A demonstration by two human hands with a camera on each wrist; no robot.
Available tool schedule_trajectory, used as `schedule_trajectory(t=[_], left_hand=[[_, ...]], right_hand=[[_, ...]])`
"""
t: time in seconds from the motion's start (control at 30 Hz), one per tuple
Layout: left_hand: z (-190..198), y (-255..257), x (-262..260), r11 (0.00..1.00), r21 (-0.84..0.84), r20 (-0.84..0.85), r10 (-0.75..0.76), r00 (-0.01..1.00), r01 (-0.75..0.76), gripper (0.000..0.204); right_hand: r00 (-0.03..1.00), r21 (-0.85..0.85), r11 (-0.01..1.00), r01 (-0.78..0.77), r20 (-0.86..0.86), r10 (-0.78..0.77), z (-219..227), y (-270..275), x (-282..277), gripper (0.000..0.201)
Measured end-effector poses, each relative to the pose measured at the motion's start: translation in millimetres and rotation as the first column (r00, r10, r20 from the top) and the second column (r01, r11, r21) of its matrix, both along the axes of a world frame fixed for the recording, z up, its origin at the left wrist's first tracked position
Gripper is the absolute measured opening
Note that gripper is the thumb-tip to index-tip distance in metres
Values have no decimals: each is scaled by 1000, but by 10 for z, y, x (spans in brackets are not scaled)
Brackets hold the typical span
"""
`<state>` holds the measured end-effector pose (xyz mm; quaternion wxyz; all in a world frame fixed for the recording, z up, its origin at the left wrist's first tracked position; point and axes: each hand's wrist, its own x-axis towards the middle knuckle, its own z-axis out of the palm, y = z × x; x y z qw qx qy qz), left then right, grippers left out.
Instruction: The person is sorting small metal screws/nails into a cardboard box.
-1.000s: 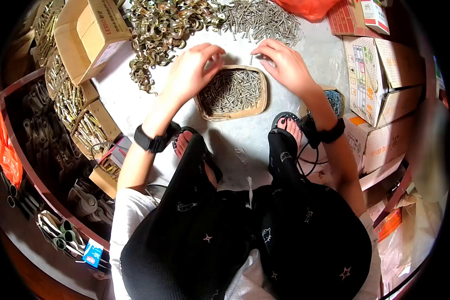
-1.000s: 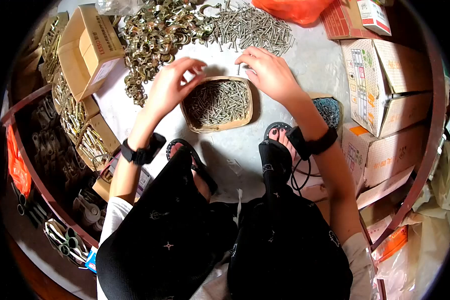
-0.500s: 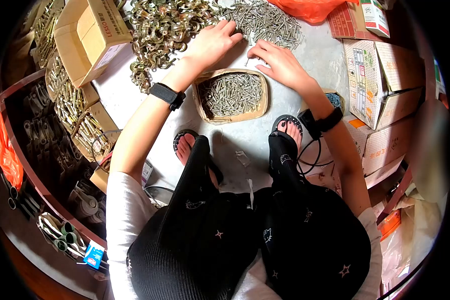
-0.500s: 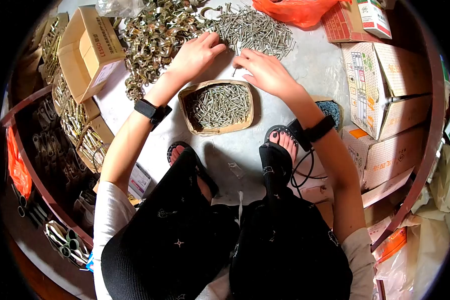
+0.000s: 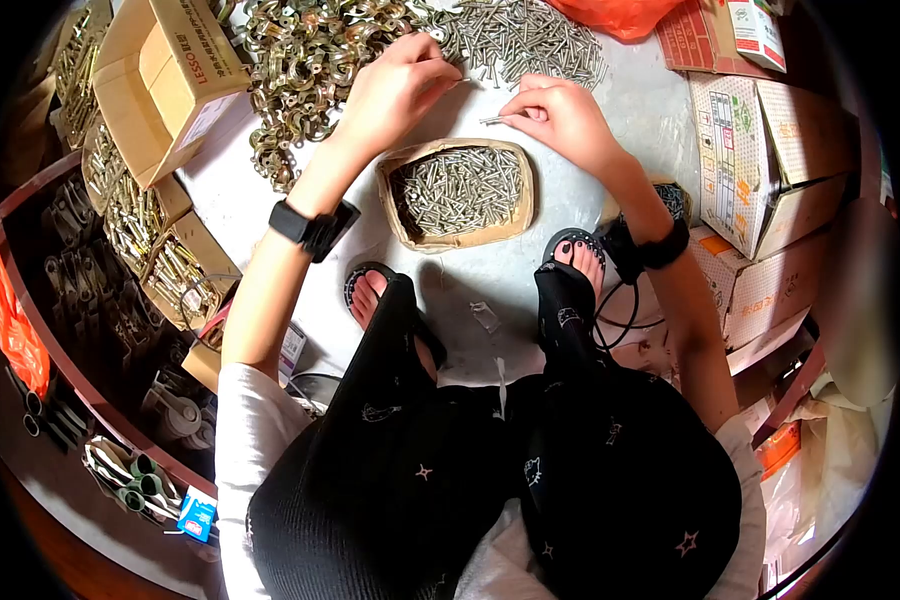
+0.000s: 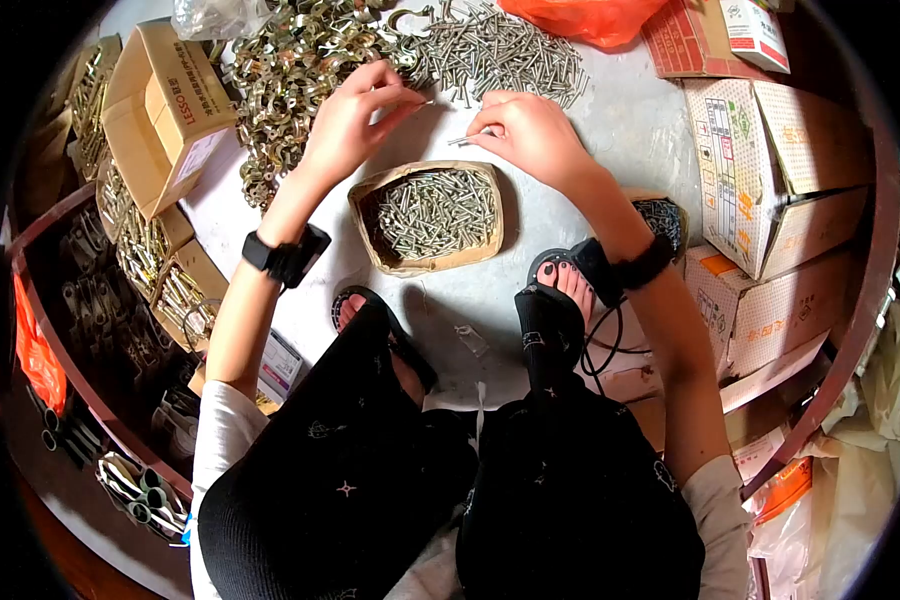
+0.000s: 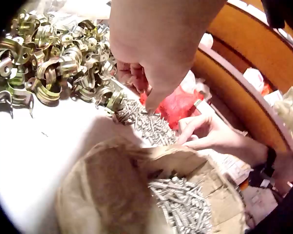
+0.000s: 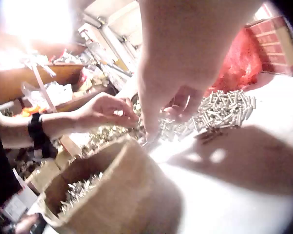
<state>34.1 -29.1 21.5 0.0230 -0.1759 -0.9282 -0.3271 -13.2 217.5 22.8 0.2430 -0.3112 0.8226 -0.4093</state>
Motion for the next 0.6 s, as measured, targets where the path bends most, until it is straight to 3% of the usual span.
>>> schedule_trajectory(t=[0.07,0.17,0.23,0.3,0.33,0.37,0.43,0.5,0.57,0.6], left_hand=[[171,-101,144,989,129,50,67,997,-73,18],[369,-148,289,965,172,172,168,971,-198,16],[410,-147,309,958,220,147,156,977,-186,13],[566,-145,410,976,170,269,90,959,-139,15],[564,-146,458,970,234,294,-9,956,-63,17],[620,-120,508,967,254,401,-82,912,-24,19],[716,-29,603,966,225,498,-224,838,125,20],[792,89,624,958,135,661,-276,698,251,26],[536,93,689,934,286,460,-330,824,214,27],[541,131,618,973,178,478,-213,852,144,25]], right_hand=[[984,-123,984,-128,108,141,193,-17,83,9],[953,-81,970,-231,184,242,405,-65,311,10],[953,-119,962,-245,154,262,396,-75,325,13],[980,10,980,-201,10,200,287,-76,367,16],[997,37,997,-73,-3,74,187,-68,333,17],[997,35,996,-76,-5,76,106,-70,282,17],[938,40,980,196,-299,-175,-52,-82,149,15],[915,77,973,216,-363,-175,-212,-97,48,18],[897,137,963,234,-413,-159,-316,-137,23,15],[895,133,963,235,-415,-161,-352,-154,23,15]])
